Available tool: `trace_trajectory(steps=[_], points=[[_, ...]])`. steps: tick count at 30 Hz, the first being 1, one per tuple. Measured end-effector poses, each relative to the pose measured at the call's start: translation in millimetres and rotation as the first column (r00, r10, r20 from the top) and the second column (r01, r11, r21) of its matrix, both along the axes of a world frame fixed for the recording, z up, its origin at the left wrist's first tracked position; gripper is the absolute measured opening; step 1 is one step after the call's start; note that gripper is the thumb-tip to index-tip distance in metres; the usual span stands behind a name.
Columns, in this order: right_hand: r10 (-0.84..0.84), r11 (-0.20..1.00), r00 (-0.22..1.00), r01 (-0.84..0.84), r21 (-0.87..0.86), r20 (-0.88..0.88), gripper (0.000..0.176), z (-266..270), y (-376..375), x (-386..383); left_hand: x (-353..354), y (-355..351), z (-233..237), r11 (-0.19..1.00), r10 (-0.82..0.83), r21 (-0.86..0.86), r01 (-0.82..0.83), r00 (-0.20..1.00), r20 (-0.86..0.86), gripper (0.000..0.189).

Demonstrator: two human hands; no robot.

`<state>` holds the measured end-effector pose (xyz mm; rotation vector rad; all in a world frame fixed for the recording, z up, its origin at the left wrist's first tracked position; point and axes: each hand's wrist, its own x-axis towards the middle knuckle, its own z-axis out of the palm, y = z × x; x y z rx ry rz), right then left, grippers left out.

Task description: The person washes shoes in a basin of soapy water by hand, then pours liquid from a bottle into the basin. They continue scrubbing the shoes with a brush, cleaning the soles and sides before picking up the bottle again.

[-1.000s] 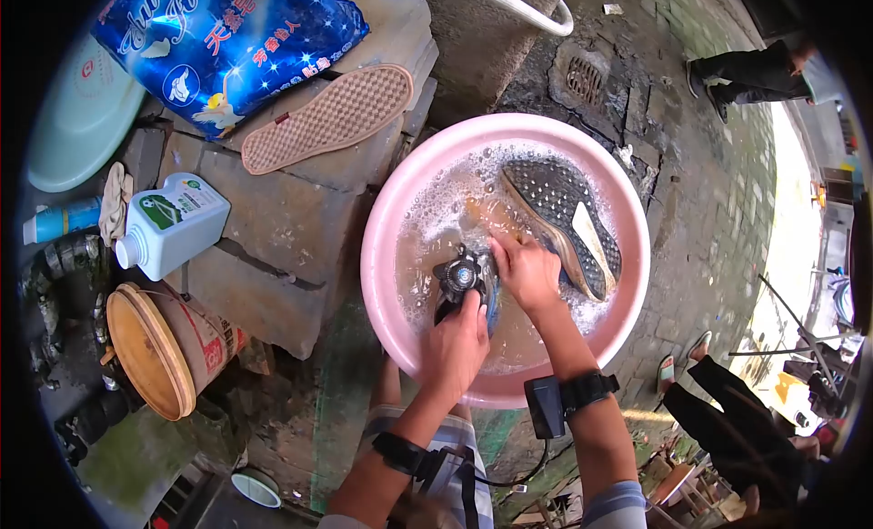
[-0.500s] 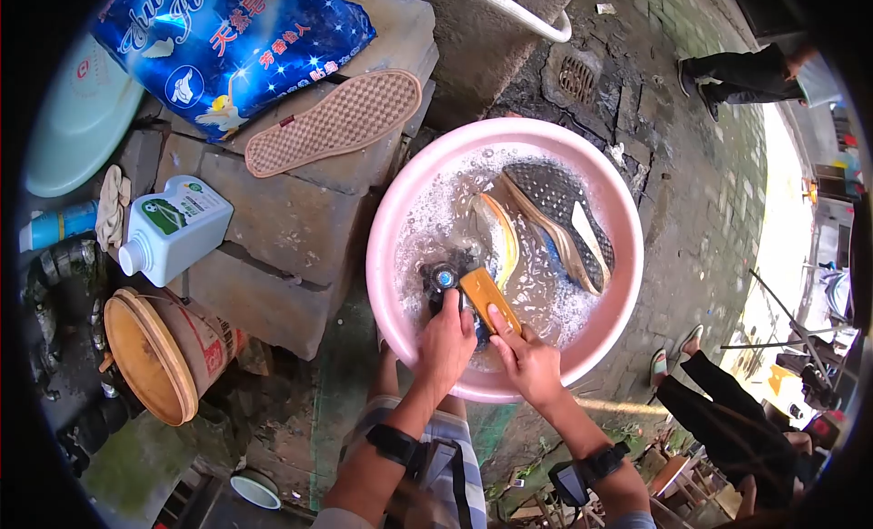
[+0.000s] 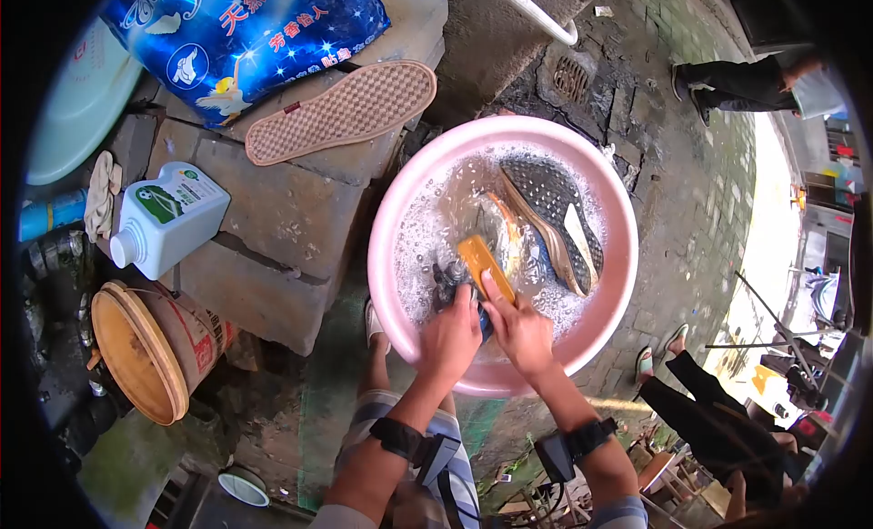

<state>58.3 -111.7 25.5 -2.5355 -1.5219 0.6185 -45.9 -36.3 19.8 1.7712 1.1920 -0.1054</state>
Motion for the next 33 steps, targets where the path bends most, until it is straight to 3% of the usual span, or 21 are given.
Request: trace_trajectory(steps=[4,6,8,11,14,17,20,23,25,27,29,33], points=[[-0.029,1.000,1.000,0.029,0.012,-0.005,0.042,11,-11,-4,-5,-5,-8,0.996,-0.029,0.078,0.029,1.000,-0.002,0.016],[0.063,0.992,0.992,-0.074,0.105,0.110,0.041,-1,21,19,-5,-4,-6,0.996,-0.052,0.072,0.052,0.999,-0.004,0.016],[0.023,0.999,0.981,-0.030,0.035,0.190,0.040,-17,55,37,-2,-7,-8,0.990,-0.063,0.123,0.063,0.998,0.000,0.013],[-0.082,0.993,0.973,0.061,0.100,0.217,0.039,-30,91,47,0,-8,-7,0.989,-0.038,0.141,0.037,0.999,0.007,0.012],[-0.107,0.992,0.971,0.089,0.091,0.214,0.040,-24,81,38,-2,-8,-7,0.991,-0.040,0.132,0.032,0.998,0.056,0.015],[0.026,1.000,0.990,-0.026,-0.004,0.140,0.043,-5,21,15,-3,-4,-4,0.993,0.008,0.116,-0.021,0.994,0.112,0.015],[-0.029,1.000,0.999,0.029,0.013,0.032,0.046,20,-29,-9,-3,-4,-5,0.998,0.018,0.061,-0.023,0.997,0.075,0.016],[0.024,0.998,0.996,-0.029,0.053,0.086,0.045,19,-40,-5,-4,-5,-6,0.998,0.020,0.052,-0.024,0.998,0.067,0.017],[0.028,0.999,0.984,-0.032,0.018,0.178,0.044,5,-12,13,-4,-6,-6,0.999,-0.011,0.045,0.009,0.999,0.038,0.017],[-0.014,0.995,0.972,-0.009,0.097,0.233,0.040,-14,24,33,-2,-6,-7,0.993,-0.096,0.071,0.094,0.995,0.027,0.017],[-0.045,0.999,0.968,0.037,0.037,0.246,0.039,-19,62,44,-1,-7,-6,0.988,-0.130,0.078,0.131,0.991,-0.017,0.016],[-0.118,0.981,0.957,0.070,0.183,0.266,0.039,-40,87,48,-3,-12,-1,0.983,-0.152,0.100,0.154,0.988,-0.032,0.014]])
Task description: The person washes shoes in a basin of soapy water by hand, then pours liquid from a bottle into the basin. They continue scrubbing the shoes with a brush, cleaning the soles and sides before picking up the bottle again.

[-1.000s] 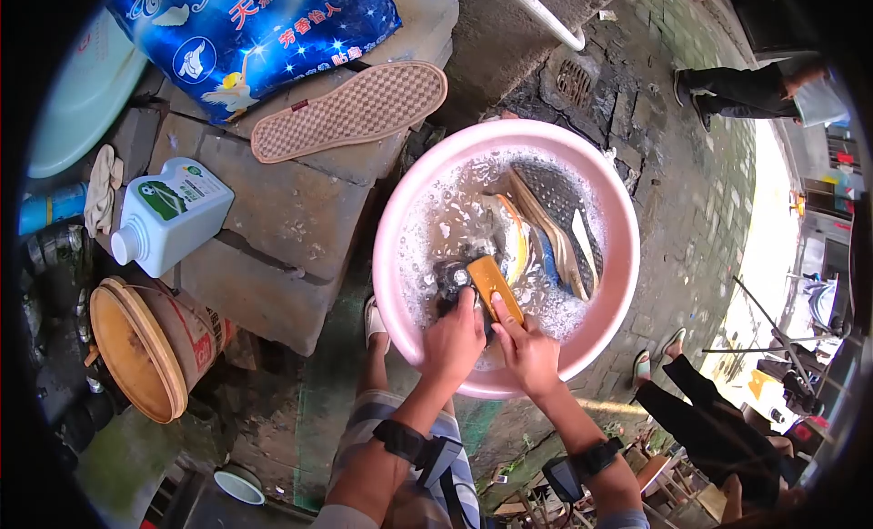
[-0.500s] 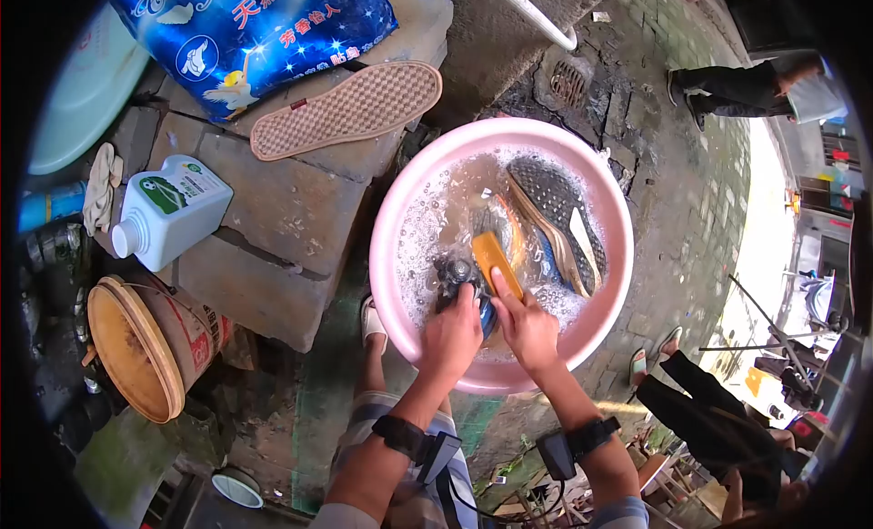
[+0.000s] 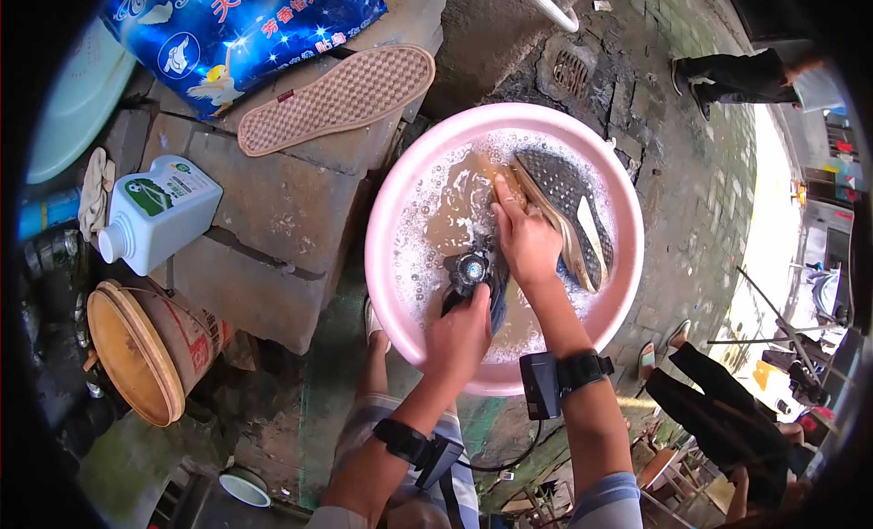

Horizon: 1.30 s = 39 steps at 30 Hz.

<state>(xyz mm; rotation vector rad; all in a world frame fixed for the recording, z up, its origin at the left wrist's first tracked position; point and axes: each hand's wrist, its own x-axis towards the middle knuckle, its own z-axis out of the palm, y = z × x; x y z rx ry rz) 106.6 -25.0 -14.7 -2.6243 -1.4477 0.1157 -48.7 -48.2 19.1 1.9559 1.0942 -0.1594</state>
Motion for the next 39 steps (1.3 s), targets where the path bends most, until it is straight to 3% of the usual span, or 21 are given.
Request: trace_trajectory(steps=[2,4,6,8,12,16,19,22,24,25,27,30,31,32,33,35,36,38,39], points=[[0.003,1.000,0.999,-0.004,-0.022,-0.033,0.039,14,-8,-7,3,2,-7,0.999,0.015,0.051,-0.018,0.998,0.055,0.013],[0.090,0.987,0.974,-0.115,-0.110,-0.208,0.040,28,-41,-25,0,3,-9,0.997,0.049,0.058,-0.056,0.992,0.114,0.014],[0.024,0.981,0.955,-0.079,-0.178,-0.295,0.041,44,-82,-46,0,6,-5,0.996,0.092,-0.015,-0.091,0.993,0.078,0.016],[-0.013,0.996,0.933,-0.020,-0.090,-0.358,0.042,55,-114,-60,0,6,-8,0.995,0.100,-0.027,-0.098,0.992,0.080,0.018],[0.059,0.986,0.944,-0.107,-0.131,-0.325,0.042,55,-127,-48,1,1,-14,0.991,0.127,0.021,-0.129,0.988,0.086,0.018],[0.087,0.987,0.994,-0.096,-0.129,-0.070,0.040,17,-58,-7,4,1,-10,0.998,0.039,0.045,-0.040,0.999,0.008,0.016],[0.018,0.983,0.995,-0.035,-0.180,-0.095,0.039,13,-19,1,6,-3,-5,0.995,0.032,0.097,-0.033,0.999,0.015,0.015],[-0.047,0.986,0.994,0.031,-0.162,-0.097,0.040,9,-16,0,7,-1,-1,0.997,0.072,0.026,-0.073,0.997,0.039,0.018],[0.015,1.000,0.987,-0.016,-0.007,-0.162,0.041,14,-33,-12,6,-2,-6,0.992,0.126,0.016,-0.127,0.990,0.067,0.017],[0.004,0.989,0.971,-0.039,-0.140,-0.239,0.041,30,-46,-23,4,-4,-8,0.992,0.122,0.015,-0.123,0.990,0.066,0.017],[0.007,0.996,0.938,-0.037,-0.079,-0.347,0.045,24,-92,-44,1,-4,-15,0.983,0.172,0.039,-0.179,0.977,0.129,0.016],[-0.071,0.988,0.906,0.005,-0.157,-0.416,0.044,66,-126,-73,-5,-6,-27,0.978,0.203,0.026,-0.208,0.971,0.126,0.014],[-0.048,0.982,0.903,-0.036,-0.187,-0.427,0.044,77,-141,-79,-3,-2,-30,0.935,0.355,-0.087,-0.345,0.917,0.182,0.012],[-0.019,0.974,0.899,-0.082,-0.210,-0.437,0.043,81,-146,-80,-3,0,-30,0.934,0.357,-0.090,-0.346,0.916,0.184,0.012],[-0.011,0.974,0.900,-0.090,-0.209,-0.435,0.043,77,-143,-77,-5,1,-31,0.909,0.392,-0.200,-0.366,0.913,0.111,0.013],[-0.012,0.986,0.931,-0.050,-0.160,-0.366,0.043,67,-130,-75,-8,4,-28,0.854,0.384,-0.366,-0.369,0.923,-0.033,0.019],[-0.053,0.979,0.956,-0.008,-0.204,-0.290,0.042,55,-113,-67,-11,-1,-37,0.855,0.382,-0.366,-0.367,0.924,-0.036,0.019],[-0.021,0.994,0.982,0.001,-0.106,-0.187,0.040,32,-80,-46,-13,-16,-61,0.689,0.568,-0.601,-0.405,0.817,0.100,0.022],[-0.036,0.990,0.984,0.012,-0.141,-0.172,0.040,30,-62,-38,-11,-16,-55,0.637,0.647,-0.672,-0.378,0.735,0.200,0.023]])
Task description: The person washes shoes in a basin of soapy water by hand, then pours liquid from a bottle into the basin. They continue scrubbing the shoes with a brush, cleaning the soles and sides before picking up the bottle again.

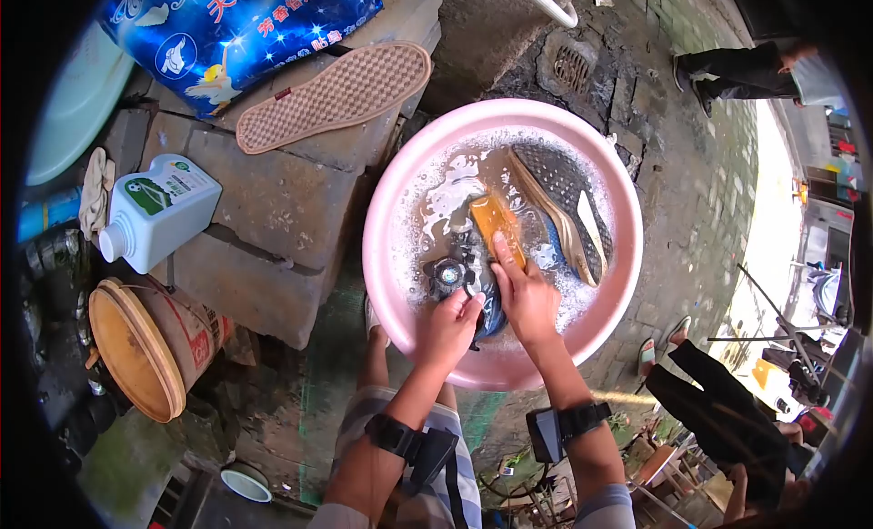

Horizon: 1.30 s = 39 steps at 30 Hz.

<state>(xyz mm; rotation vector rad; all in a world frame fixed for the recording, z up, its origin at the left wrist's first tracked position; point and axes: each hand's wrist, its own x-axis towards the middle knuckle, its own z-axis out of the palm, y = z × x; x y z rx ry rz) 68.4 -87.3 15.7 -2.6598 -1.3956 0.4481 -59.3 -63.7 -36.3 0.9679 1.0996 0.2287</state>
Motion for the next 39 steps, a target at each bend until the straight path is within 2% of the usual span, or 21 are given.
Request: trace_trajectory(steps=[5,7,8,9,10,11,13,14,15,17,21,22,26,27,28,30,34,35,37,38,39], points=[[-0.041,0.989,0.999,0.041,0.145,-0.003,0.041,-17,49,20,2,0,10,0.994,0.063,0.091,-0.067,0.997,0.052,0.018],[-0.036,0.991,0.998,0.041,0.129,-0.047,0.041,-13,46,17,2,0,12,0.987,0.100,-0.136,-0.082,0.986,0.135,0.022],[-0.031,0.992,0.996,0.041,0.115,-0.089,0.041,-10,44,14,5,0,14,0.988,0.102,-0.130,-0.084,0.985,0.137,0.022],[-0.023,0.986,0.994,0.040,0.165,-0.102,0.042,-13,38,9,9,-1,17,0.892,0.280,-0.407,-0.198,0.947,0.154,0.027],[0.016,0.987,0.996,-0.002,0.161,-0.085,0.042,-14,30,4,13,-1,21,0.708,0.447,-0.653,-0.269,0.886,0.120,0.035],[0.053,0.987,0.996,-0.042,0.154,-0.068,0.042,-15,21,0,17,-2,25,0.709,0.447,-0.652,-0.269,0.886,0.122,0.035],[0.056,0.990,0.995,-0.045,0.134,-0.082,0.043,-12,-1,1,28,-8,31,0.631,0.596,-0.732,-0.256,0.764,0.247,0.043],[0.039,0.998,0.989,-0.031,0.061,-0.145,0.043,-5,-17,1,33,-12,22,0.588,0.616,-0.766,-0.261,0.758,0.215,0.043],[0.020,1.000,0.978,-0.023,-0.011,-0.205,0.043,2,-32,1,37,-18,15,0.586,0.618,-0.768,-0.259,0.755,0.217,0.043],[0.057,0.997,0.973,-0.067,-0.036,-0.223,0.043,18,-66,-2,50,-20,18,0.457,0.706,-0.826,-0.332,0.700,0.109,0.045],[0.020,0.994,0.942,-0.056,-0.097,-0.334,0.041,62,-91,-6,59,-27,12,0.416,0.736,-0.772,-0.480,0.677,-0.025,0.051],[0.050,0.990,0.948,-0.089,-0.109,-0.314,0.041,65,-92,-8,56,-26,17,0.456,0.722,-0.756,-0.470,0.692,0.005,0.054],[0.153,0.979,0.966,-0.177,-0.102,-0.209,0.042,51,-86,-13,35,-29,12,0.425,0.709,-0.789,-0.443,0.705,-0.014,0.053],[0.180,0.976,0.972,-0.195,-0.094,-0.149,0.043,43,-77,-13,30,-32,9,0.421,0.706,-0.788,-0.449,0.708,-0.026,0.047],[0.178,0.984,0.979,-0.177,0.015,-0.102,0.044,32,-61,-12,25,-34,4,0.420,0.700,-0.786,-0.454,0.713,-0.038,0.043],[0.168,0.986,0.985,-0.168,0.000,-0.047,0.042,17,-13,-5,24,-31,13,0.427,0.681,-0.751,-0.504,0.726,-0.100,0.044],[0.149,0.988,0.985,-0.146,0.040,-0.087,0.040,6,43,-6,10,-36,-3,0.550,0.605,-0.743,-0.382,0.795,0.039,0.035],[0.161,0.986,0.983,-0.158,0.047,-0.085,0.040,11,39,-9,11,-37,4,0.545,0.604,-0.749,-0.377,0.796,0.039,0.035],[0.268,0.961,0.960,-0.273,-0.048,-0.083,0.041,19,-1,-17,22,-29,22,0.411,0.756,-0.809,-0.420,0.653,0.045,0.038],[0.269,0.959,0.959,-0.274,-0.066,-0.085,0.042,26,-25,-19,19,-42,-4,0.425,0.761,-0.811,-0.403,0.644,0.079,0.042],[0.270,0.957,0.959,-0.277,-0.084,-0.091,0.043,34,-50,-20,21,-38,-2,0.423,0.767,-0.814,-0.398,0.635,0.088,0.042]])
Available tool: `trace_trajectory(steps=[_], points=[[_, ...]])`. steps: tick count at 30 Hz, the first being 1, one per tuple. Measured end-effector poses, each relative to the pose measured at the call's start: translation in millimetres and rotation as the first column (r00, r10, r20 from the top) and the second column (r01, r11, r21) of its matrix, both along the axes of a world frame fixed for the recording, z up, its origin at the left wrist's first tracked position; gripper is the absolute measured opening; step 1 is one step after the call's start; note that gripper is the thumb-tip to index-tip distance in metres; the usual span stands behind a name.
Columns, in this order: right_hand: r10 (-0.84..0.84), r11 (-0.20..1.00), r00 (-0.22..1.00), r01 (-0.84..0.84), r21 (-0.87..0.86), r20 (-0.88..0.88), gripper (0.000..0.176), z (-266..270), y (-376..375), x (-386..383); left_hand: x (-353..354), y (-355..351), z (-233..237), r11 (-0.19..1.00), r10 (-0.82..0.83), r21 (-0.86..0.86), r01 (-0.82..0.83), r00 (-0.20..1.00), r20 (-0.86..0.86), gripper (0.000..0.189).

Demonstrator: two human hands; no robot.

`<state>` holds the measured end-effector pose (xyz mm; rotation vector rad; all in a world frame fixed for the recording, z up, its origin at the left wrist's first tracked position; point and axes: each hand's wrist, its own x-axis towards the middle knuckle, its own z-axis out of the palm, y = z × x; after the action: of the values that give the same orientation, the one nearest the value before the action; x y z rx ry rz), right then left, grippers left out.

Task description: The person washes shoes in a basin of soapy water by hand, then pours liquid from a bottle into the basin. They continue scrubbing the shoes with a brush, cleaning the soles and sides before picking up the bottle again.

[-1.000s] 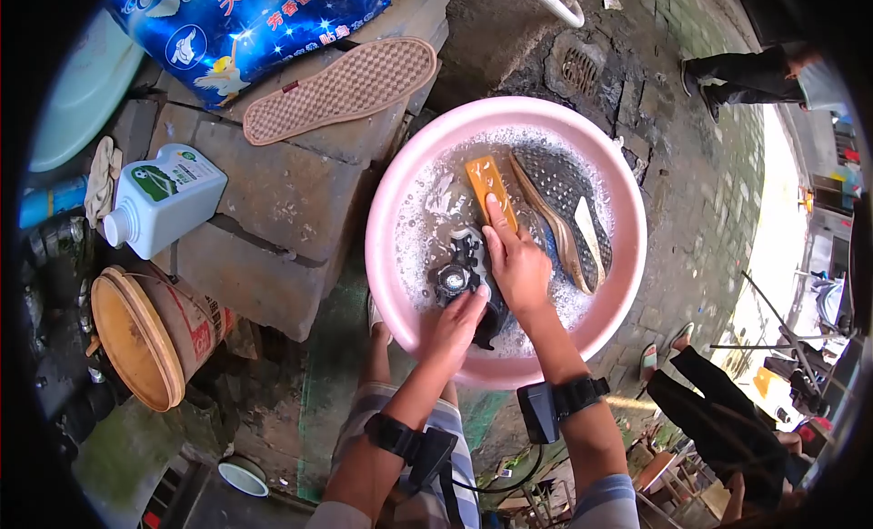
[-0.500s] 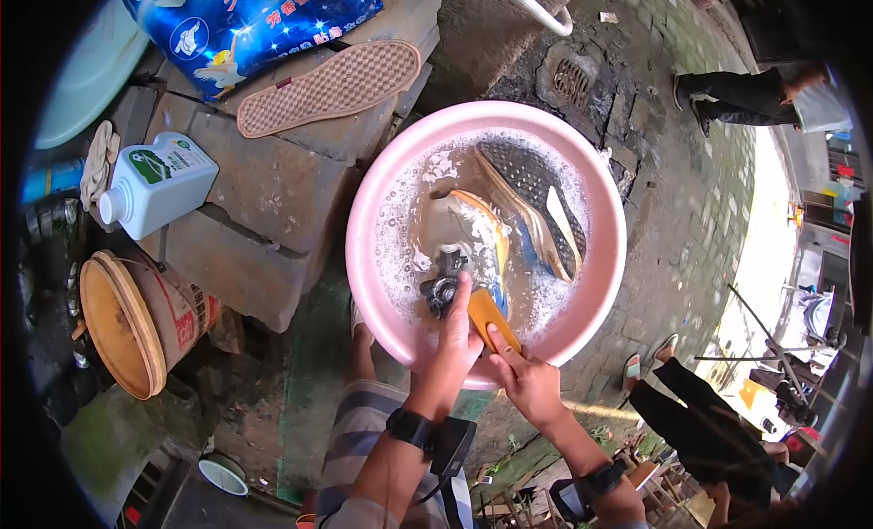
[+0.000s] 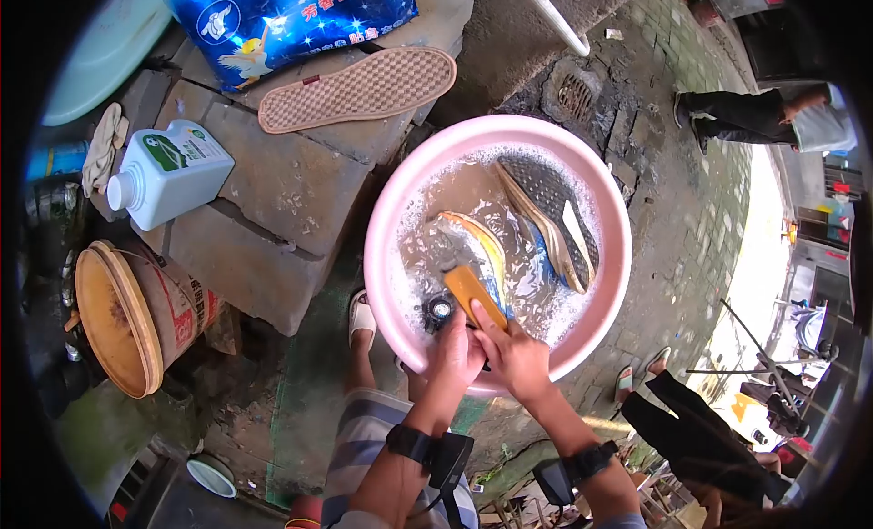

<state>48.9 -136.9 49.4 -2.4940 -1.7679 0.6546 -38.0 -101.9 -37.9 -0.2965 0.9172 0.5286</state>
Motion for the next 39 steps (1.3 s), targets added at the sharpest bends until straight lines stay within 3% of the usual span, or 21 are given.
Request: trace_trajectory(steps=[2,3,6,8,12,16,17,18,19,22,23,25,28,31,32,33,34,35,36,38,39], points=[[-0.011,0.993,1.000,0.009,-0.119,-0.021,0.044,29,-38,0,1,2,12,0.998,0.014,-0.069,-0.010,0.998,0.065,0.044],[-0.009,0.992,1.000,0.006,-0.128,-0.017,0.044,34,-52,-1,1,4,14,0.987,-0.004,-0.159,0.006,1.000,0.012,0.045],[0.015,0.997,1.000,-0.017,-0.074,-0.019,0.044,31,-58,3,11,4,24,0.993,0.008,-0.112,-0.024,0.989,-0.149,0.048],[0.146,0.989,0.988,-0.145,-0.035,0.046,0.047,12,-35,16,4,11,11,0.998,0.040,-0.048,-0.049,0.982,-0.182,0.043],[0.226,0.972,0.972,-0.229,0.055,0.064,0.044,-2,-16,29,2,14,-18,0.992,0.079,-0.085,-0.090,0.989,-0.124,0.041],[0.111,0.984,0.993,-0.116,0.134,0.044,0.044,-11,-13,30,6,-1,-39,0.981,0.092,-0.160,-0.111,0.988,-0.122,0.046],[0.030,0.985,0.998,-0.038,0.165,0.052,0.044,-13,3,26,9,2,-12,0.990,0.125,-0.076,-0.123,0.992,0.023,0.043],[-0.040,0.984,0.999,0.034,0.177,0.029,0.043,-14,24,21,8,8,10,0.991,0.117,-0.066,-0.117,0.993,0.006,0.043],[-0.002,0.986,0.999,-0.007,0.168,0.052,0.041,-13,46,20,8,12,28,0.997,0.039,-0.071,-0.042,0.998,-0.043,0.036],[-0.024,0.978,0.996,0.007,0.207,0.081,0.040,-26,92,31,7,18,29,0.990,-0.137,0.024,0.142,0.978,-0.156,0.026],[-0.029,0.978,0.997,0.013,0.210,0.075,0.040,-27,90,32,4,18,27,0.965,-0.215,0.098,0.243,0.948,-0.233,0.021],[-0.039,0.974,0.998,0.027,0.225,0.051,0.040,-23,81,35,3,15,29,0.953,-0.191,0.179,0.245,0.943,-0.274,0.022],[-0.012,0.995,0.999,0.009,0.096,0.034,0.043,-7,16,33,1,22,33,0.914,-0.194,0.283,0.291,0.925,-0.326,0.021],[-0.020,0.993,0.996,0.030,0.118,-0.081,0.044,10,-40,22,-3,23,37,0.564,-0.388,0.318,0.762,0.584,-0.713,0.025],[-0.034,0.995,0.991,0.046,0.090,-0.130,0.043,13,-45,21,-1,19,37,0.571,-0.388,0.320,0.756,0.592,-0.706,0.025],[-0.058,0.993,0.989,0.071,0.093,-0.134,0.043,4,-38,24,2,15,37,0.463,-0.342,0.349,0.815,0.528,-0.777,0.026],[-0.087,0.996,0.996,0.086,0.014,0.030,0.043,-2,9,31,3,15,35,0.341,-0.279,0.364,0.867,0.464,-0.841,0.028],[-0.031,0.986,0.995,0.014,0.166,0.099,0.042,-19,32,41,6,24,48,0.325,-0.324,0.305,0.895,0.408,-0.853,0.029],[0.010,0.984,0.990,-0.035,0.177,0.138,0.042,-26,58,47,7,24,49,0.328,-0.323,0.307,0.893,0.412,-0.852,0.029],[0.023,0.993,0.976,-0.048,0.111,0.217,0.039,-40,101,51,8,22,48,0.279,-0.163,0.345,0.896,0.399,-0.903,0.027],[0.001,0.994,0.974,-0.026,0.107,0.227,0.039,-47,118,54,10,9,28,0.247,0.008,0.397,0.884,0.408,-0.913,0.025]])
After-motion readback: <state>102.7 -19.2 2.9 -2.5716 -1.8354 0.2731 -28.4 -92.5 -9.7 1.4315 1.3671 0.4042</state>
